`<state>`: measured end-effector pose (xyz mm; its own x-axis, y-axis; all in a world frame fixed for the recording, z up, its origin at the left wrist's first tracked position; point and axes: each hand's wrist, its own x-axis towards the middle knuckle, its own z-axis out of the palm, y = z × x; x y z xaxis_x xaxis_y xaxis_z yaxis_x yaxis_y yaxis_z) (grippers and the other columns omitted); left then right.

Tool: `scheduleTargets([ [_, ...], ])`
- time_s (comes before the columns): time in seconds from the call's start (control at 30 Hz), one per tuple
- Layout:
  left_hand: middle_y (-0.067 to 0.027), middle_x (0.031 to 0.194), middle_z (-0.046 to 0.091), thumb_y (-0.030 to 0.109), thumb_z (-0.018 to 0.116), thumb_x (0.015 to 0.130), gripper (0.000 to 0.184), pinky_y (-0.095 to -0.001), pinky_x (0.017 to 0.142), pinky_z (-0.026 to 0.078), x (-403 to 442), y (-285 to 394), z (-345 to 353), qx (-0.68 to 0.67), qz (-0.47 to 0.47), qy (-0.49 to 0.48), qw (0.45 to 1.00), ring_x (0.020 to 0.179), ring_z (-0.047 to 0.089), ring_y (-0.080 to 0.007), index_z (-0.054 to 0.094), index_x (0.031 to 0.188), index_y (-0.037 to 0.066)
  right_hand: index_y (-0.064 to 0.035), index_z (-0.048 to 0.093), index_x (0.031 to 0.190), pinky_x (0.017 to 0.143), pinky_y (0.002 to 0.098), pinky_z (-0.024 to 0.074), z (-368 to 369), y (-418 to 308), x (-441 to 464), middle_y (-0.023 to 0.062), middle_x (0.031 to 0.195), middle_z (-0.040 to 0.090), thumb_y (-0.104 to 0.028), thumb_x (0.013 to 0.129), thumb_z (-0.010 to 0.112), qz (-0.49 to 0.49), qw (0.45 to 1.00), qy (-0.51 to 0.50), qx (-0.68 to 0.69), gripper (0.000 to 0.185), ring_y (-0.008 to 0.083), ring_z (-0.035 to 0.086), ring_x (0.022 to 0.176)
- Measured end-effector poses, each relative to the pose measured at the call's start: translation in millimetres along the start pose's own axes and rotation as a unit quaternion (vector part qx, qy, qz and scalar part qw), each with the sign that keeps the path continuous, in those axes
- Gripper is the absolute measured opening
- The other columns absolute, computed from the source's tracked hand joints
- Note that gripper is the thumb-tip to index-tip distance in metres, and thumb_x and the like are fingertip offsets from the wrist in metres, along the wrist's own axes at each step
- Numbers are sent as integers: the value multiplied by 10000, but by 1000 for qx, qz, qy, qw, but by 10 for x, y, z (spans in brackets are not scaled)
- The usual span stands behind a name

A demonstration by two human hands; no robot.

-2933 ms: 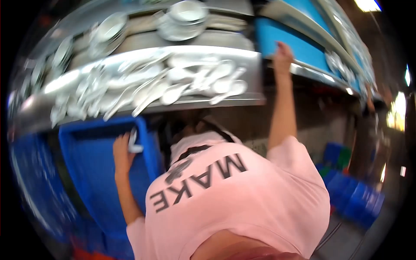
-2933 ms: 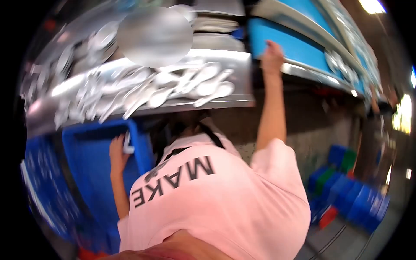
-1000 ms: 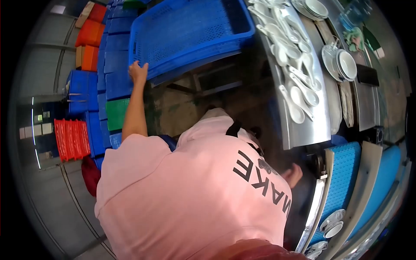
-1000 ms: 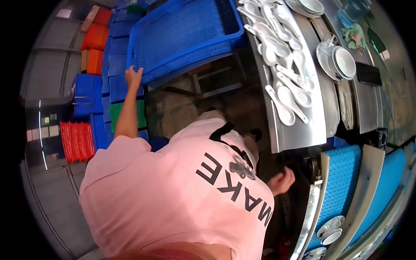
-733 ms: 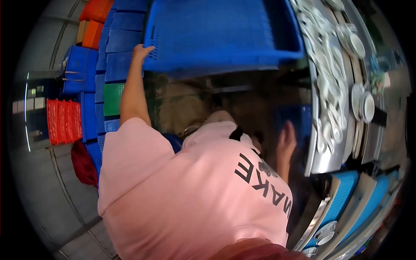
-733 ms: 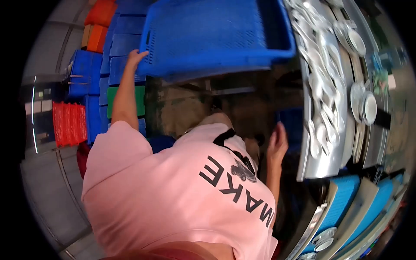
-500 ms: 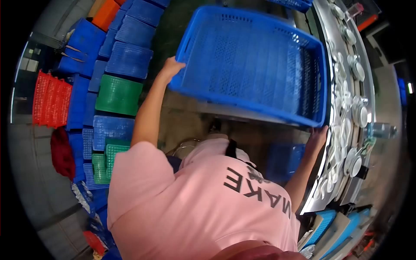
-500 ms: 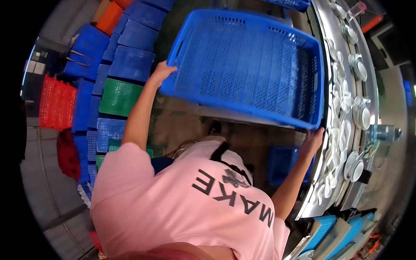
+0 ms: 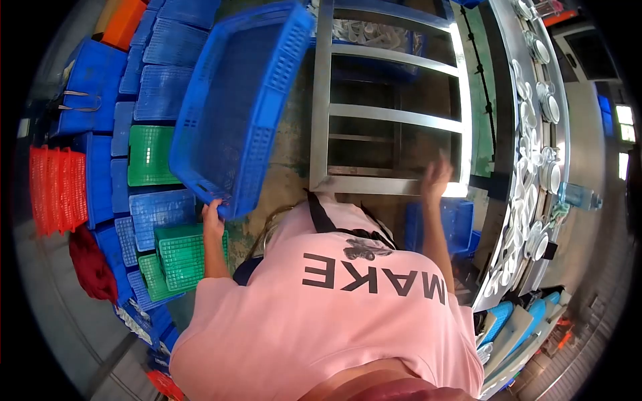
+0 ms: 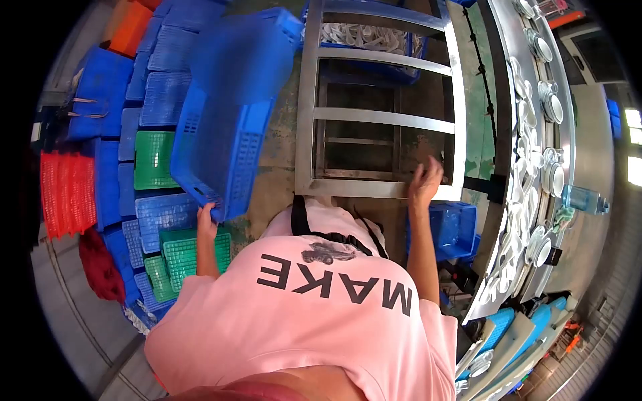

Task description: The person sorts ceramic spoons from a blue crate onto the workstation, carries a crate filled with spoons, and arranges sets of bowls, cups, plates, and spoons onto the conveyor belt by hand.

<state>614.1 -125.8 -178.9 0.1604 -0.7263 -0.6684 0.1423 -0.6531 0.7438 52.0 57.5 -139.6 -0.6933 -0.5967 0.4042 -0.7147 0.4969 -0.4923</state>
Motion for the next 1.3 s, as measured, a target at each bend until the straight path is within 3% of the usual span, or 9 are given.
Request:
scheduleTargets([
  [0.07,-68,897,576,91,567,738,270,-324,631,485,217,-2,134,-18,-28,13,999,795,572,-181,525,1004,66,-75,555,1040,825,383,413,-50,-256,-30,121,1040,554,-73,783,527,11,994,-64,-93,258,298,515,979],
  [0.13,-57,842,576,93,575,733,202,-320,556,480,361,21,292,-36,-62,17,997,734,574,-175,526,929,84,-82,579,985,796,379,415,-47,-276,0,101,995,577,-76,764,517,28,994,-58,-83,229,290,534,936],
  [0.23,-57,811,573,86,595,712,231,-322,501,473,583,-37,378,-13,-89,13,996,687,573,-187,524,932,84,-78,591,945,778,372,415,-71,-240,32,98,952,589,-74,757,519,25,990,-97,-104,202,283,549,893],
  [0.33,-58,819,569,78,607,688,242,-328,524,482,730,-44,533,73,-112,5,991,696,574,-194,524,914,57,-76,594,928,752,367,414,-90,-274,42,89,918,596,-79,752,525,24,985,-116,-122,190,274,555,864],
  [0.37,-97,852,572,74,600,686,253,-393,609,491,752,-64,644,85,-95,8,992,736,573,-234,525,919,13,-76,594,925,743,367,413,-97,-275,51,86,907,597,-81,750,527,21,985,-119,-127,188,272,555,858],
  [0.57,-93,791,558,42,603,646,249,-352,559,478,1422,-133,1791,231,-81,-86,966,685,557,-216,535,883,12,-81,569,895,708,363,394,-84,-247,71,79,828,581,-94,744,548,34,983,-141,-113,153,268,545,806],
  [0.63,-90,780,548,24,583,643,269,-336,566,449,1756,-370,2278,276,-26,-76,958,677,534,-201,545,903,-32,-79,568,868,696,359,392,-76,-223,70,83,804,584,-88,735,546,39,983,-142,-108,135,267,551,785],
  [0.77,-84,766,582,76,586,720,228,-300,575,444,1871,-547,3019,384,-116,-156,903,680,543,-166,571,913,-44,-71,564,822,682,353,396,-108,-272,133,90,766,584,-79,723,550,42,984,-140,-101,100,268,554,760],
  [1.3,-81,772,594,101,572,754,217,-288,587,446,1644,-943,2950,322,-104,-178,924,686,548,-155,579,918,-41,-69,573,793,681,334,390,-81,-223,110,85,770,593,-77,706,549,56,986,-133,-86,90,246,561,753],
])
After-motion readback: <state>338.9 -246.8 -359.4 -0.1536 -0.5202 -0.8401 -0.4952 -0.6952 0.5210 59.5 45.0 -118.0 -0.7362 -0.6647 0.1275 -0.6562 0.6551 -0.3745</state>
